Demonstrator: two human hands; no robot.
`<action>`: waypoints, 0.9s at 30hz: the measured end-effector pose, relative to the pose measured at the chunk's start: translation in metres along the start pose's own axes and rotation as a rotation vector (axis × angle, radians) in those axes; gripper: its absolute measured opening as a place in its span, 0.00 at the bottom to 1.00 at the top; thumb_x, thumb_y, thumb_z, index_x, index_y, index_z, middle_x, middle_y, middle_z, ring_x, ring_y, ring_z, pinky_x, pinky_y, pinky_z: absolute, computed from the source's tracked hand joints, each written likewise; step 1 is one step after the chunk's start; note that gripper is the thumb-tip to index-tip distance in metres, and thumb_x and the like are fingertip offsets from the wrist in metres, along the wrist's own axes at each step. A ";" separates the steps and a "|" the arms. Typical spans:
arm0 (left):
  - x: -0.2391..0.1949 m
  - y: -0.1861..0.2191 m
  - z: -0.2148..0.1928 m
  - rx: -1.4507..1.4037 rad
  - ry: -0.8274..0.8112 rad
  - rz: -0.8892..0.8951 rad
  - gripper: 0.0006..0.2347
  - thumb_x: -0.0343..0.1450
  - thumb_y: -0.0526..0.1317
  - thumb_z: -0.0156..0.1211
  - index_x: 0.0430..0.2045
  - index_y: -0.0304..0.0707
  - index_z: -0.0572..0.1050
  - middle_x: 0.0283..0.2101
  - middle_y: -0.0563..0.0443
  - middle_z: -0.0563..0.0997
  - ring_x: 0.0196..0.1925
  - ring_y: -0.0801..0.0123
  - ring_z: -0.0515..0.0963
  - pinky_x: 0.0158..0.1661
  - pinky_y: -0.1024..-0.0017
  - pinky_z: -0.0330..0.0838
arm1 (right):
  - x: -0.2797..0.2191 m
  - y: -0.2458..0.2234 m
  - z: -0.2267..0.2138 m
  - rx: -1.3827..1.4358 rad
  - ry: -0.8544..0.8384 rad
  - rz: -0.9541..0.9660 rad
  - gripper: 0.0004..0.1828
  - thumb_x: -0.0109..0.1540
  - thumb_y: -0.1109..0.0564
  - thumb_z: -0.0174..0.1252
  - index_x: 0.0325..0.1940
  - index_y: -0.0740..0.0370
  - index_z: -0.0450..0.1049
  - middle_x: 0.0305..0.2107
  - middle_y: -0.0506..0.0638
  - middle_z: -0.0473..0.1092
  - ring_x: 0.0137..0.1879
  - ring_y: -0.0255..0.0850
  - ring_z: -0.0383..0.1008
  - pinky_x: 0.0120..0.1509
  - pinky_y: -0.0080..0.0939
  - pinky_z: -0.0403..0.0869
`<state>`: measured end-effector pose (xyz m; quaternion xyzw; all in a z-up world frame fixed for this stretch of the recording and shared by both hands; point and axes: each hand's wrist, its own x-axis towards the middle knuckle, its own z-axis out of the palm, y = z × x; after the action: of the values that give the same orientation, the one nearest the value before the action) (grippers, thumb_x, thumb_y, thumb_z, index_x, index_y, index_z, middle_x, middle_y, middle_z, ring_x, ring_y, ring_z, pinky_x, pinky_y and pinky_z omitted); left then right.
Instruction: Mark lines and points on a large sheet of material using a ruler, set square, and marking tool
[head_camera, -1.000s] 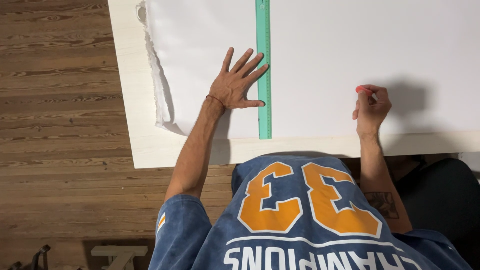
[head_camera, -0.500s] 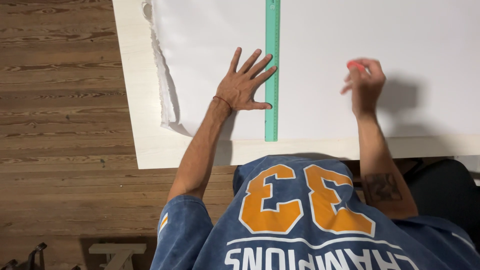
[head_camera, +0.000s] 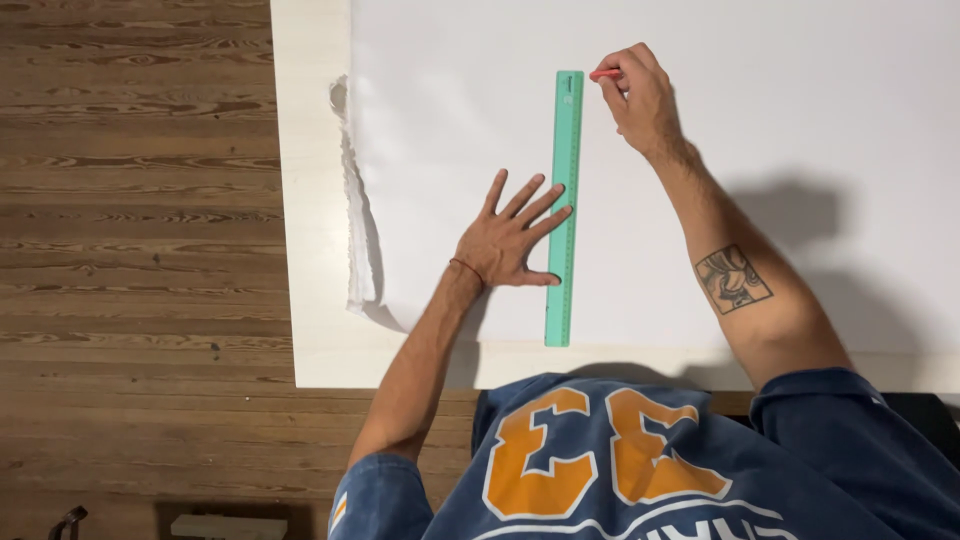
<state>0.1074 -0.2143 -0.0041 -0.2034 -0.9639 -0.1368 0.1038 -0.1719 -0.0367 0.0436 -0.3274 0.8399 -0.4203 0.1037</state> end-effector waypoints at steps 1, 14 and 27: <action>0.000 0.001 -0.001 0.002 -0.016 -0.003 0.51 0.75 0.87 0.37 0.88 0.54 0.60 0.91 0.48 0.59 0.93 0.42 0.55 0.84 0.21 0.39 | 0.006 0.011 0.003 -0.039 0.010 -0.093 0.06 0.80 0.66 0.59 0.56 0.65 0.82 0.53 0.54 0.72 0.46 0.44 0.82 0.37 0.42 0.80; 0.001 0.001 -0.004 -0.008 -0.044 -0.011 0.50 0.77 0.87 0.33 0.89 0.55 0.57 0.91 0.47 0.58 0.93 0.42 0.55 0.84 0.21 0.40 | 0.016 0.035 0.015 -0.222 0.007 -0.239 0.05 0.80 0.68 0.64 0.58 0.63 0.83 0.54 0.51 0.76 0.45 0.45 0.78 0.48 0.46 0.79; 0.002 0.002 -0.007 -0.016 -0.056 -0.011 0.50 0.76 0.87 0.36 0.88 0.54 0.60 0.90 0.47 0.59 0.92 0.41 0.55 0.83 0.19 0.40 | 0.016 0.042 0.021 -0.298 0.055 -0.283 0.04 0.81 0.67 0.65 0.57 0.63 0.83 0.51 0.49 0.75 0.40 0.42 0.77 0.39 0.46 0.75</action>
<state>0.1075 -0.2139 0.0032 -0.2027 -0.9664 -0.1395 0.0743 -0.1947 -0.0420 -0.0004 -0.4422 0.8409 -0.3107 -0.0288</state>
